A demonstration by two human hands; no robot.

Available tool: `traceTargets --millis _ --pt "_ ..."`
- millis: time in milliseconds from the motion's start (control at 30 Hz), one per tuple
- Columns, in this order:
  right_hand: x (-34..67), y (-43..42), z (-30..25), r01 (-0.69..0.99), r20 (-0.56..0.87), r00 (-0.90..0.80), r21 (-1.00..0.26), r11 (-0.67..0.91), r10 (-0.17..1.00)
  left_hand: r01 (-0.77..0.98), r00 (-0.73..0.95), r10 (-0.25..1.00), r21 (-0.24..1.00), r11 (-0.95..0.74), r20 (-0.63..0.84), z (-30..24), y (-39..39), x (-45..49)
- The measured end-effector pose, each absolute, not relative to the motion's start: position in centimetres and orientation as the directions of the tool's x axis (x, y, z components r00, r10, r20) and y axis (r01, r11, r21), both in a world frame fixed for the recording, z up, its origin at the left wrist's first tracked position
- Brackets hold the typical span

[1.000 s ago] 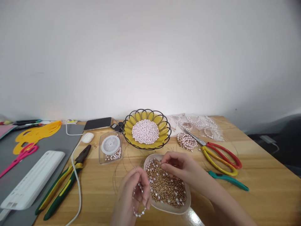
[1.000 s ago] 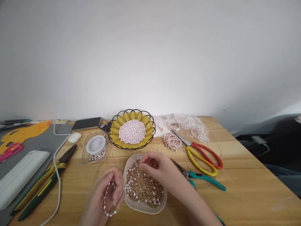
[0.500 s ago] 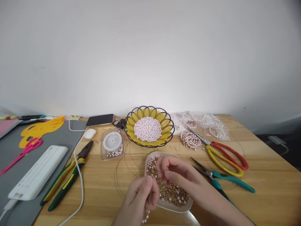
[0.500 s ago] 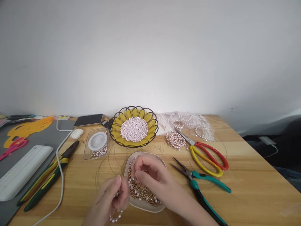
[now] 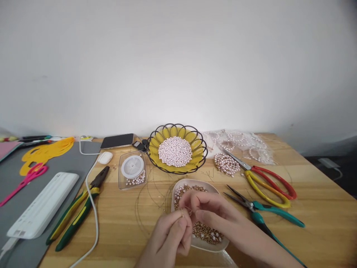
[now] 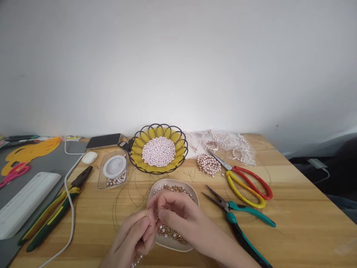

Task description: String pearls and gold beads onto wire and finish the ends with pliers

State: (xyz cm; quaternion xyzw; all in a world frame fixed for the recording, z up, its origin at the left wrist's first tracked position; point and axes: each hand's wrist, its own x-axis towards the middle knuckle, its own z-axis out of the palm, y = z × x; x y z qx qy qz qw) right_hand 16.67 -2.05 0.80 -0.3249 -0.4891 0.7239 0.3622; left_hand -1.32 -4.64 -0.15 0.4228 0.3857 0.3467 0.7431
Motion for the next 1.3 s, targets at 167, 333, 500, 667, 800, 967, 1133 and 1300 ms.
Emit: traceTargets --millis 167,333,500,667,800,967,1133,1300 --pt "16.91 -1.89 1.02 -0.187 -0.106 -0.569 -0.949 -0.254 0.816 -0.152 0.429 0.867 0.926 0.345 -0.253 -0.29 -4.76 -1.39" --pt "16.81 -1.86 1.23 -0.173 -0.117 -0.595 -0.948 -0.269 0.795 -0.128 0.346 0.912 0.951 0.28 -0.222 -0.62 -5.07 -1.15" --pt "16.66 -2.0 1.17 -0.162 -0.135 -0.593 -0.946 -0.282 0.794 -0.19 0.33 0.925 0.947 0.26 -0.187 -0.74 -4.99 -0.86" --pt "16.69 -1.94 1.16 -0.155 -0.141 -0.587 -0.947 -0.281 0.797 -0.132 0.39 0.901 0.957 0.257 -0.188 -0.45 -4.78 -1.14" --pt "16.79 -1.93 1.31 -0.154 -0.14 -0.585 -0.948 -0.278 0.799 -0.124 0.388 0.897 0.952 0.279 -0.212 -0.45 -4.81 -1.25" --pt "16.79 -2.01 1.43 -0.151 -0.147 -0.579 -0.947 -0.283 0.802 -0.105 0.365 0.917 0.971 0.213 -0.162 -0.66 -4.9 -1.12" --pt "16.85 -2.16 1.35 -0.154 -0.139 -0.578 -0.949 -0.276 0.804 -0.04 0.331 0.929 0.981 0.189 -0.165 -0.6 -5.0 -1.21" --pt "16.81 -2.03 1.18 -0.16 -0.136 -0.578 -0.948 -0.274 0.805 -0.04 0.316 0.938 0.986 0.164 -0.144 -0.74 -5.08 -1.21"
